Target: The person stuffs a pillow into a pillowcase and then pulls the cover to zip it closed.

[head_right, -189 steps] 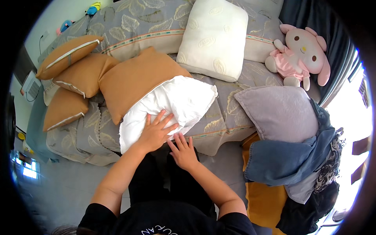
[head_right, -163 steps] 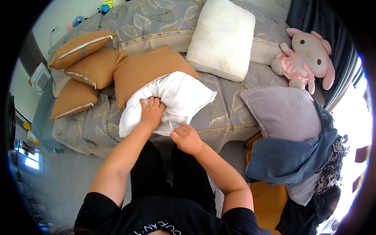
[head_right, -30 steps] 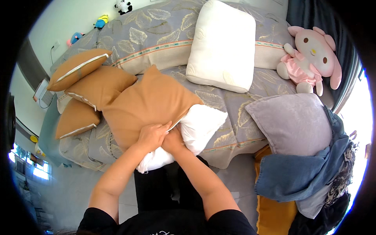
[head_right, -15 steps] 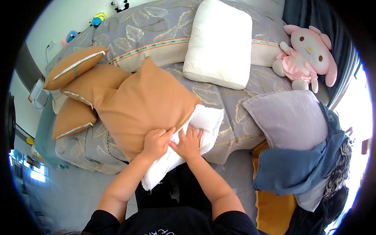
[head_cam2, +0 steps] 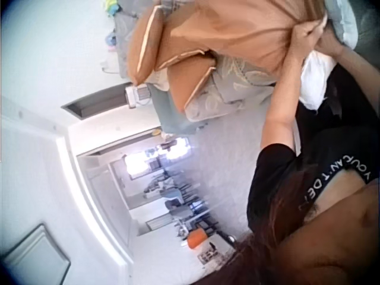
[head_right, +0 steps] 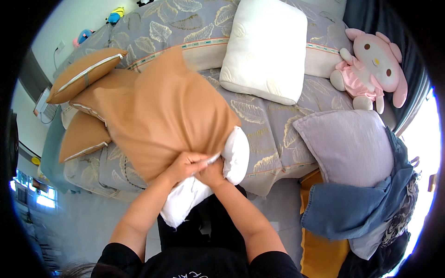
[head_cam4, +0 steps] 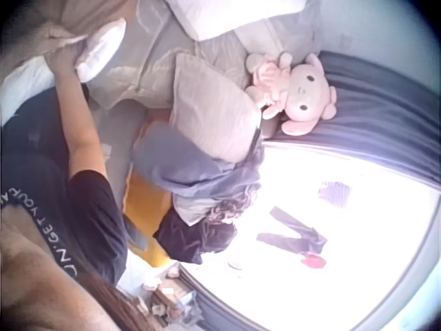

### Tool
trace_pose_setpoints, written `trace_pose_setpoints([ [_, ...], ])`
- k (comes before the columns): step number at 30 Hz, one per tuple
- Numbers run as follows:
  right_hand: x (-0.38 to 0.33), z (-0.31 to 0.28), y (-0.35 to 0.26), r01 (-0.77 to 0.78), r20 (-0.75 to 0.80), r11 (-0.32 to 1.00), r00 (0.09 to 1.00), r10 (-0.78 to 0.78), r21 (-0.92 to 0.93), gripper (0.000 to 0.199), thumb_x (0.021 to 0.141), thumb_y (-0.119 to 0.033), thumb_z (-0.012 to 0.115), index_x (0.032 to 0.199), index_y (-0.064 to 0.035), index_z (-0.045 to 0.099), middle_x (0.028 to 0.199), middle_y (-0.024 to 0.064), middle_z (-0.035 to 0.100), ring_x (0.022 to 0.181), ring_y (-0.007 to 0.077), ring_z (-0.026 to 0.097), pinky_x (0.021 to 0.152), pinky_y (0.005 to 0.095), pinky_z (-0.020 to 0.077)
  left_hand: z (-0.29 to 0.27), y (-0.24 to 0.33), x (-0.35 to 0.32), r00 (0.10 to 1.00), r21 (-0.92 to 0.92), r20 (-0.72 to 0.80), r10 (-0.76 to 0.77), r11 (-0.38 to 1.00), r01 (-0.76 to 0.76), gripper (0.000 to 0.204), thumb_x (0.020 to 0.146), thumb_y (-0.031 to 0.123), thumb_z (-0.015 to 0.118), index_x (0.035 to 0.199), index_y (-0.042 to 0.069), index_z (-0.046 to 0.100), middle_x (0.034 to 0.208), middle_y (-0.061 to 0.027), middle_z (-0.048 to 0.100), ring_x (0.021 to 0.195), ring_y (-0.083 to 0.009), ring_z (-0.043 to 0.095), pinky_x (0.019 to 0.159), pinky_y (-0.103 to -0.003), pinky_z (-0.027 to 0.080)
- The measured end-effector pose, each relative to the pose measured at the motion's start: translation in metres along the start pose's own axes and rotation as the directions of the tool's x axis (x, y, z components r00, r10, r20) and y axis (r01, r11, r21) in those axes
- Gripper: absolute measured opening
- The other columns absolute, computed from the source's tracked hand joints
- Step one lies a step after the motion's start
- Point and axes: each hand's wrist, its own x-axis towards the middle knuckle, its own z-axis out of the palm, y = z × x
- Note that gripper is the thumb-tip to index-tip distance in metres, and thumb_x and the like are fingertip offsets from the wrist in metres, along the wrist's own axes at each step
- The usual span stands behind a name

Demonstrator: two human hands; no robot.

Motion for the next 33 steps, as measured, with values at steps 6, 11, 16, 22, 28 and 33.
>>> trace_pose_setpoints([
  [6,-0.018,-0.037,-0.017,0.12,-0.389,0.973,0.901,-0.191,-0.199,0.069,0.075,-0.048,0.074,0.128,-0.0096,0.053,0.136,0.0301,0.039,0.128,0.0453,0.036,0.103,0.0587,0.0271,0.001,0.052,-0.034,0.821,0.878,0.023,0.57,0.381,-0.289,0.03,0.084,0.009,0.066,0.113,-0.001,0.066,0.086,-0.009,0.063,0.072,-0.0211,0.059,0.067,-0.032,0.048],
  [11,-0.073,-0.07,-0.005,0.398,-0.164,0.869,0.875,-0.456,-0.292,0.078,0.08,-0.073,0.049,0.138,-0.0216,0.052,0.149,0.0233,0.032,0.138,0.0426,0.027,0.109,0.0614,0.0134,-0.005,0.017,-0.12,0.465,0.922,-0.3,0.833,0.379,-0.083,0.035,0.085,0.019,0.07,0.115,0.002,0.063,0.108,-0.0104,0.062,0.088,-0.0233,0.06,0.077,-0.036,0.049],
  [16,-0.084,-0.082,-0.015,0.522,0.145,0.84,0.851,-0.504,-0.149,0.097,0.069,-0.084,0.05,0.142,-0.021,0.045,0.151,0.0208,0.03,0.141,0.04,0.026,0.107,0.0678,0.0062,-0.004,-0.061,-0.164,0.49,-0.126,-0.872,-0.009,0.971,-0.206,0.052,0.095,0.032,0.059,0.135,0.002,0.045,0.127,-0.0135,0.055,0.111,-0.0244,0.057,0.094,-0.04,0.046],
  [22,-0.093,-0.108,-0.022,0.621,0.305,0.783,0.752,-0.585,-0.029,0.087,0.067,-0.068,0.065,0.142,-0.0299,0.043,0.153,0.0178,0.028,0.141,0.0364,0.026,0.105,0.0701,0.0142,0.035,-0.052,-0.158,0.807,-0.582,-0.583,-0.092,0.741,-0.336,0.07,0.098,0.055,0.041,0.143,0.002,0.035,0.141,-0.0172,0.046,0.126,-0.0297,0.05,0.105,-0.043,0.04],
  [28,-0.109,-0.063,-0.003,0.491,0.047,0.721,0.84,-0.54,-0.49,0.058,0.085,-0.022,0.055,0.139,-0.04,0.045,0.147,0.0116,0.04,0.135,0.0333,0.038,0.104,0.0706,0.0159,0.048,-0.032,-0.155,0.9,-0.733,-0.432,-0.062,0.605,-0.31,0.079,0.095,0.064,0.035,0.143,0.0,0.035,0.143,-0.0179,0.043,0.131,-0.0315,0.044,0.108,-0.044,0.037],
  [33,-0.042,-0.035,-0.021,0.346,-0.161,0.889,0.9,-0.404,-0.299,0.031,0.08,-0.011,0.058,0.11,-0.0109,0.063,0.109,0.0099,0.066,0.108,0.0271,0.061,0.108,0.0577,0.0253,0.04,-0.044,-0.142,0.848,-0.782,-0.517,-0.119,0.468,-0.411,0.085,0.086,0.075,0.038,0.146,0.014,0.034,0.146,-0.0131,0.04,0.132,-0.035,0.041,0.104,-0.058,0.033],
])
